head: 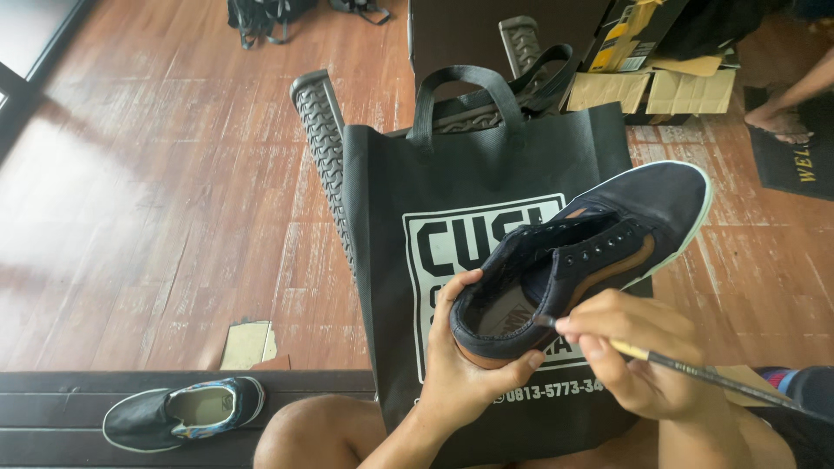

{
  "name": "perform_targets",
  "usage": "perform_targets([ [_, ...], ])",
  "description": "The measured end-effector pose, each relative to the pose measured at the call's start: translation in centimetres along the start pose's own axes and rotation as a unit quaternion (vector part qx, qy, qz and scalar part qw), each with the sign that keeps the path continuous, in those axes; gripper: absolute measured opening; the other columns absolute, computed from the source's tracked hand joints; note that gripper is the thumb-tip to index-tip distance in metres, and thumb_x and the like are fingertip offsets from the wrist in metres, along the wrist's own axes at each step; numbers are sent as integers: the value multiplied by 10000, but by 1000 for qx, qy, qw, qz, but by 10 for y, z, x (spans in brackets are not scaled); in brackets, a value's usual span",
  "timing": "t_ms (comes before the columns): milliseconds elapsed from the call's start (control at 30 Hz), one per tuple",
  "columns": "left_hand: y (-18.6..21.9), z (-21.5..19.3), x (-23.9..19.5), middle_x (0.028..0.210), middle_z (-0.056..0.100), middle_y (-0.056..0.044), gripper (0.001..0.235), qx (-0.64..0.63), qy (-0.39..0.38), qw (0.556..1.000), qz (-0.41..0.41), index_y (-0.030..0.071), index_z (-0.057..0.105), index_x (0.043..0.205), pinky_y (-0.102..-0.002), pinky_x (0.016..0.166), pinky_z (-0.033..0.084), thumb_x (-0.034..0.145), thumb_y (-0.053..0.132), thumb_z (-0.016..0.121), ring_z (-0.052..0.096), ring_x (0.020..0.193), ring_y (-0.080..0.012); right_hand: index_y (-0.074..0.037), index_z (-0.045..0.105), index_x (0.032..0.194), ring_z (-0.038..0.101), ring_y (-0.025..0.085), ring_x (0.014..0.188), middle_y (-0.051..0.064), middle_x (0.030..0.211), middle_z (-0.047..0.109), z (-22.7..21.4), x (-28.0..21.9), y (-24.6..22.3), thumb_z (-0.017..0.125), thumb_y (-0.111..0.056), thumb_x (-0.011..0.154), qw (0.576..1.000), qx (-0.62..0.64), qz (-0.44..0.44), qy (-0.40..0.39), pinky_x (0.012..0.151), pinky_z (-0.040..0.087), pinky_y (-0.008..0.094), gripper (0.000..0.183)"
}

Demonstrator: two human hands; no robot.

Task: The person paints the side stripe and interior lining of a black sneaker using a small brush. The shoe is held in the left hand and rotated to access different areas while the right hand applies paint.

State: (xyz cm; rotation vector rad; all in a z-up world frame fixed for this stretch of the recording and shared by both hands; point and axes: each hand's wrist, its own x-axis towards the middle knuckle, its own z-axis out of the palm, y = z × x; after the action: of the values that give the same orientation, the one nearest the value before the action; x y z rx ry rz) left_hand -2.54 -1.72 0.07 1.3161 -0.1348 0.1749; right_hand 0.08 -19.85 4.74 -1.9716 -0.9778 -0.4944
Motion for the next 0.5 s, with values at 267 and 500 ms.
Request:
perform_targets([
  [267, 2, 0, 1, 1193, 567, -97, 749, 11, 10, 1000, 1, 98, 445, 1264, -294, 987, 459, 637, 292, 806, 591, 1100, -180, 10, 648, 868, 642, 169, 588, 114, 700, 656, -1, -8, 8, 476, -65, 870, 996, -20, 19, 84, 552, 512, 223, 187],
  [500, 2, 0, 1, 1226, 512, -94, 735, 17, -3, 1000, 11, 92, 442, 1266, -298, 998, 458, 652, 279, 801, 570, 1121, -198, 13, 646, 845, 641, 180, 599, 120, 707, 649, -4, -5, 10, 486, -73, 878, 995, -49, 19, 85, 565, 495, 224, 185],
])
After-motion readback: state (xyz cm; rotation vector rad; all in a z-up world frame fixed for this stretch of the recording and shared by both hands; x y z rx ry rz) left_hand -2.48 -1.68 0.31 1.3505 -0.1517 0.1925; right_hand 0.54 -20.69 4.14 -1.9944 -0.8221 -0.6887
